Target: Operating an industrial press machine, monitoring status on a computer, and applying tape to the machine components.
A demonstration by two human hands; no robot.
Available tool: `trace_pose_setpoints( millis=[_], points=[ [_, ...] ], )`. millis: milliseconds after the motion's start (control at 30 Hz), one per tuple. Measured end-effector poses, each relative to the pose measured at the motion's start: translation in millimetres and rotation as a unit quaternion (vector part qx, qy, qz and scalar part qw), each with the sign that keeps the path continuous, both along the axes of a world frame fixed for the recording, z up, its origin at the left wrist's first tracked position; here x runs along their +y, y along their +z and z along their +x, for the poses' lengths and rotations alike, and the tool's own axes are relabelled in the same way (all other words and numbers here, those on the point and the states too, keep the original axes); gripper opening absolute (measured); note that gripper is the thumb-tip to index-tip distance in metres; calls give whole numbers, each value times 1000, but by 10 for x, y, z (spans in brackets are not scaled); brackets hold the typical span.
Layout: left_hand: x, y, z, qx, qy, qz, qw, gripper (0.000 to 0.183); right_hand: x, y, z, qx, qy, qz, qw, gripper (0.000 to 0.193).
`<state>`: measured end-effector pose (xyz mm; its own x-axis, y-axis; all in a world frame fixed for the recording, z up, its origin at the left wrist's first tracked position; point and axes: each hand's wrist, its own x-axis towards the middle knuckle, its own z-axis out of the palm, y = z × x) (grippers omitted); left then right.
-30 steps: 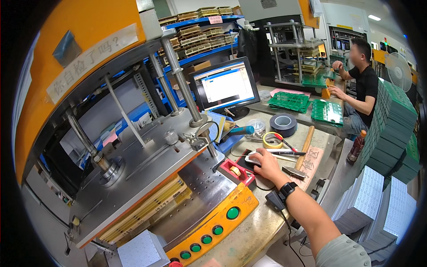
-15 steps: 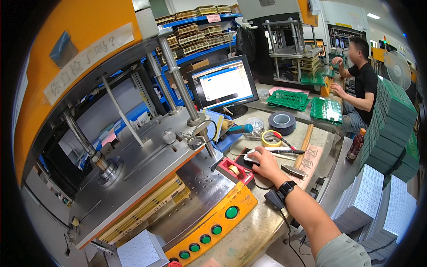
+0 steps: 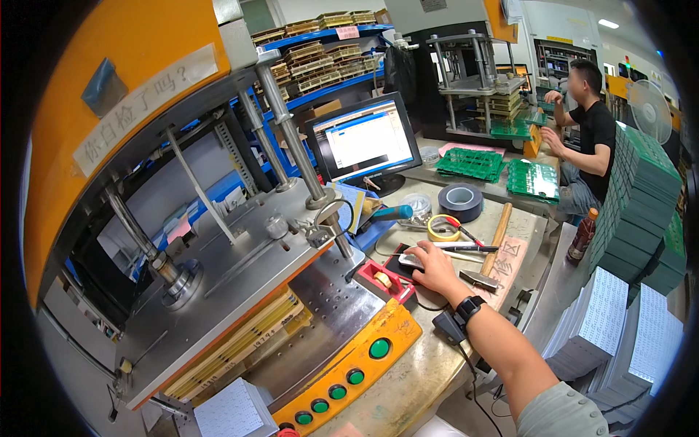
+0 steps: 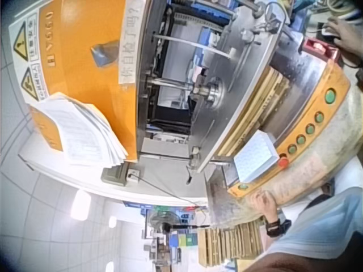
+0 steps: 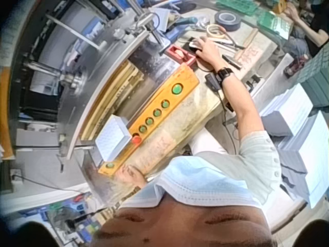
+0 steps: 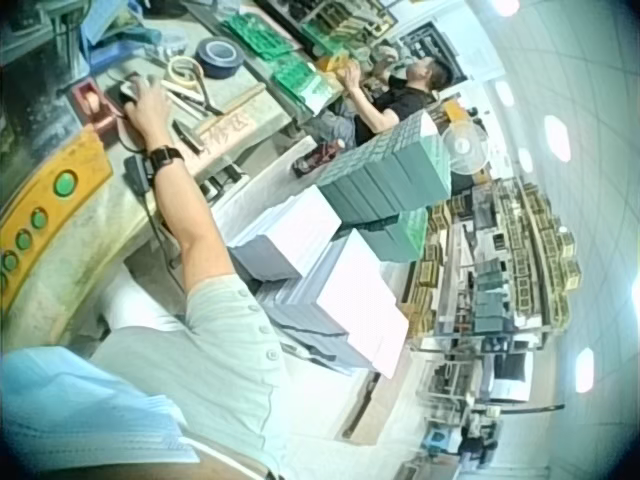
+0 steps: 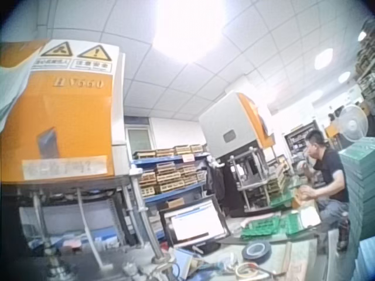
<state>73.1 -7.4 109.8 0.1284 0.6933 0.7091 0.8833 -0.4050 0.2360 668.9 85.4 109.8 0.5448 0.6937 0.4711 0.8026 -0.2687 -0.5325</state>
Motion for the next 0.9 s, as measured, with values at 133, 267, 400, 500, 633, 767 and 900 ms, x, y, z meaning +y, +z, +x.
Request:
trace_pose_setpoints(
  millis=[133, 267, 400, 500, 633, 767, 900],
  points=[
    [14, -32, -22, -4, -8, -4, 1000, 17, 13, -50, 33, -6, -4, 6, 1000, 46],
    [4, 107, 70, 19, -14, 16, 1000, 16, 24, -66, 50, -11, -2, 2, 1000, 47],
    [3, 127, 94, 28, -8, 26, 999, 16, 33, -64, 36, -5, -9, 5, 1000, 45],
    [-5, 108, 81, 12, -5, 3, 1000, 18, 36, -62, 29, -2, -18, 3, 1000, 45],
    [34, 81, 22, 57, -19, 39, 997, 19, 44, -95, 41, -14, -29, 8, 999, 45],
    [67, -177, -158, 14, 2, 17, 1000, 19, 50, -81, 43, -13, -35, -8, 999, 46],
    [68, -130, -70, -18, 12, 21, 1000, 11, 53, -80, 50, -3, -35, -23, 999, 48]
  ],
)
